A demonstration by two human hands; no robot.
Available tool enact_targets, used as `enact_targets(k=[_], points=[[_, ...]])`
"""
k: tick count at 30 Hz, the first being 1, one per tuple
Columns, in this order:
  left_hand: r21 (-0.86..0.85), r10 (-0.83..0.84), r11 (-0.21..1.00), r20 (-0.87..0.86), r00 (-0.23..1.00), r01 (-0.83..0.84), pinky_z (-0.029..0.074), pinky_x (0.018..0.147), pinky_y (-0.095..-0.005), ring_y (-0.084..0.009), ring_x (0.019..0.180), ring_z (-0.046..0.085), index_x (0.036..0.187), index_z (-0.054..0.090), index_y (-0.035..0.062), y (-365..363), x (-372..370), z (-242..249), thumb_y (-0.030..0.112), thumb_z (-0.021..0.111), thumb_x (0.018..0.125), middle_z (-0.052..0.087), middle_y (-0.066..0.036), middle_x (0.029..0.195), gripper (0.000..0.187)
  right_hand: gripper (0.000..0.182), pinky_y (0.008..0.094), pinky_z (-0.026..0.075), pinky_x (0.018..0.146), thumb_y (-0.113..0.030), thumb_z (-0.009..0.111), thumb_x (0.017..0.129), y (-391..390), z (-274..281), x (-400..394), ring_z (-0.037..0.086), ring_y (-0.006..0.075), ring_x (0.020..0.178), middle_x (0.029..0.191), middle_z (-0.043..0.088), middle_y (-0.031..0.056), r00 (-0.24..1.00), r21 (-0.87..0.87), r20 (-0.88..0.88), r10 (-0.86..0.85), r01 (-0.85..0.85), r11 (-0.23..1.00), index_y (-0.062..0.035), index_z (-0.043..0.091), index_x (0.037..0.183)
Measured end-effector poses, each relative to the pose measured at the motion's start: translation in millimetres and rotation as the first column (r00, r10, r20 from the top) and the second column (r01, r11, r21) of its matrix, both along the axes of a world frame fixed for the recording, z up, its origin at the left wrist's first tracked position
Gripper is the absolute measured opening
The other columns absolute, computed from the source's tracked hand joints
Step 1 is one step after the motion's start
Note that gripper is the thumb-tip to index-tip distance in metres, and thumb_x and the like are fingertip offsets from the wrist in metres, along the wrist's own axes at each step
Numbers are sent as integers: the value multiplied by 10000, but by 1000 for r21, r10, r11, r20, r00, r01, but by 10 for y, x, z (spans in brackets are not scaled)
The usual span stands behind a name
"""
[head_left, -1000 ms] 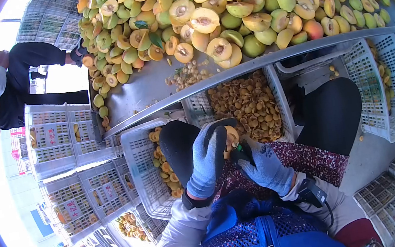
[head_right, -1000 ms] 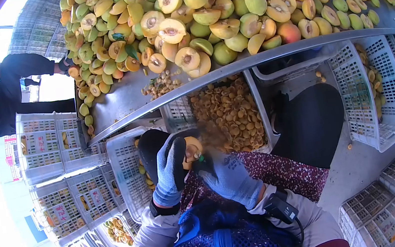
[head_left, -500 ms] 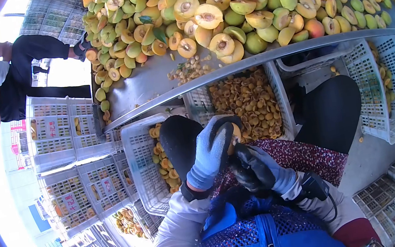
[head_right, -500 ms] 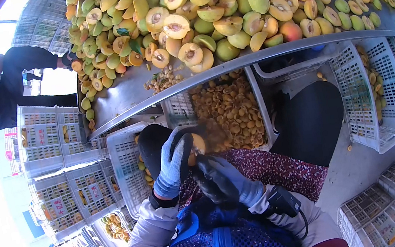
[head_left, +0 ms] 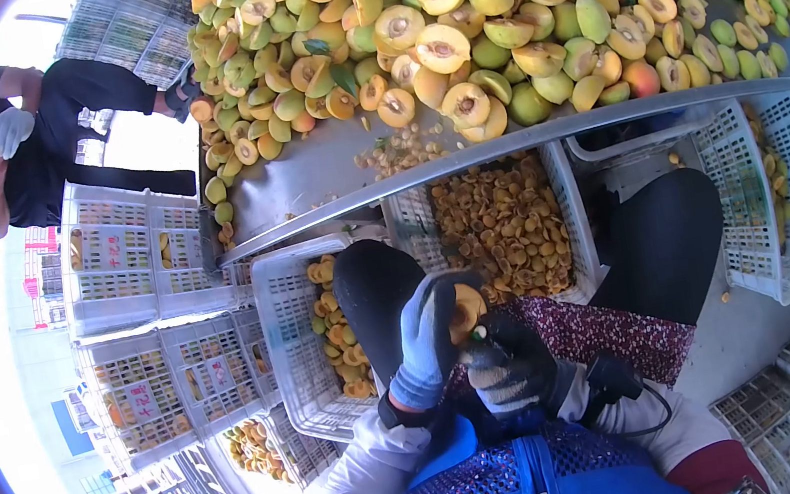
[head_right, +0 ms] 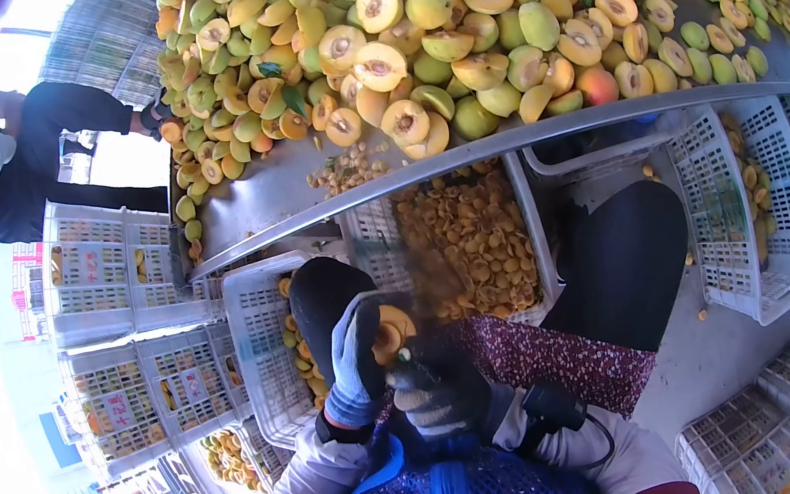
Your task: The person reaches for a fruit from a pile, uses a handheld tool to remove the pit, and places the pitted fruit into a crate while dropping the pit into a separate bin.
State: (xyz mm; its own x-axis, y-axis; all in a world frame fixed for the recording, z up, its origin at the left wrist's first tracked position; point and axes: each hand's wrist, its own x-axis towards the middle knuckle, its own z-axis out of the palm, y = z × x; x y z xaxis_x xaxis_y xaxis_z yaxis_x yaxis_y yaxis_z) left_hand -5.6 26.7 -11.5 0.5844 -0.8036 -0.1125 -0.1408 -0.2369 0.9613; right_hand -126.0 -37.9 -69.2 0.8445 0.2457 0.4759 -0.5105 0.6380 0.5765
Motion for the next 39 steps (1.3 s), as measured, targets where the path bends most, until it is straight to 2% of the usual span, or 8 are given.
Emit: enact_targets(k=[7,8,10,16,28,32,35,39], points=[[132,-5,970,852,524,-205,514,704,-343,-241,771,633,1025,628,8,923,962,-590,208,538,919,642,-132,882,244,429,261,279,329,-484,445,938,-210,-20,-85,347,95,389,545,378,-26,902,-310,-422,-93,-47,949,-69,518,859],[282,241,898,330,913,-339,511,701,-338,-292,775,634,1008,641,22,719,970,-104,250,563,903,641,-149,877,263,447,254,273,336,-496,440,938,-147,-197,-92,339,89,395,542,363,-30,872,-211,-490,-4,-114,971,-67,537,863],[651,-288,597,720,632,-469,491,673,-395,-349,752,626,948,659,68,797,1238,77,263,622,853,651,-149,894,219,485,241,261,350,-521,430,939,-31,-665,-18,322,78,407,537,332,-38,787,-4,-588,188,-235,972,-62,576,872],[341,-20,884,711,703,-319,477,764,-403,-319,885,624,982,649,55,-783,1530,313,299,669,816,647,-137,945,296,505,230,270,366,-564,432,923,-246,-377,190,326,68,409,553,379,-39,793,-639,-582,-180,-309,705,-95,602,846],[314,-98,946,519,849,-83,497,746,-369,-282,836,650,1002,643,-7,-1348,1702,-279,259,686,775,672,-171,921,352,376,252,425,440,-449,599,884,-586,-192,116,526,117,515,676,547,6,547,-776,-620,-563,-321,544,-100,556,1017],[208,23,978,-36,999,-15,470,669,-250,-105,734,587,970,646,-31,-719,621,130,135,564,899,632,-57,796,198,375,350,509,677,-108,575,870,-419,-79,80,634,265,753,885,640,105,414,-927,169,-894,-240,-287,-28,490,1226],[56,-38,998,23,999,37,460,764,-257,-122,827,572,1018,614,-28,-559,306,109,212,485,953,612,-71,911,280,361,401,492,691,-136,607,855,-598,325,65,626,359,809,892,637,176,540,-479,645,-541,-267,-837,-34,504,1186],[40,46,998,-154,987,-40,457,816,-277,-159,877,585,1004,600,-36,-458,142,163,232,442,966,617,-98,962,313,318,430,479,661,-177,636,838,-552,335,-3,606,396,835,885,617,216,776,-461,453,-439,-218,-860,-45,524,1105]])
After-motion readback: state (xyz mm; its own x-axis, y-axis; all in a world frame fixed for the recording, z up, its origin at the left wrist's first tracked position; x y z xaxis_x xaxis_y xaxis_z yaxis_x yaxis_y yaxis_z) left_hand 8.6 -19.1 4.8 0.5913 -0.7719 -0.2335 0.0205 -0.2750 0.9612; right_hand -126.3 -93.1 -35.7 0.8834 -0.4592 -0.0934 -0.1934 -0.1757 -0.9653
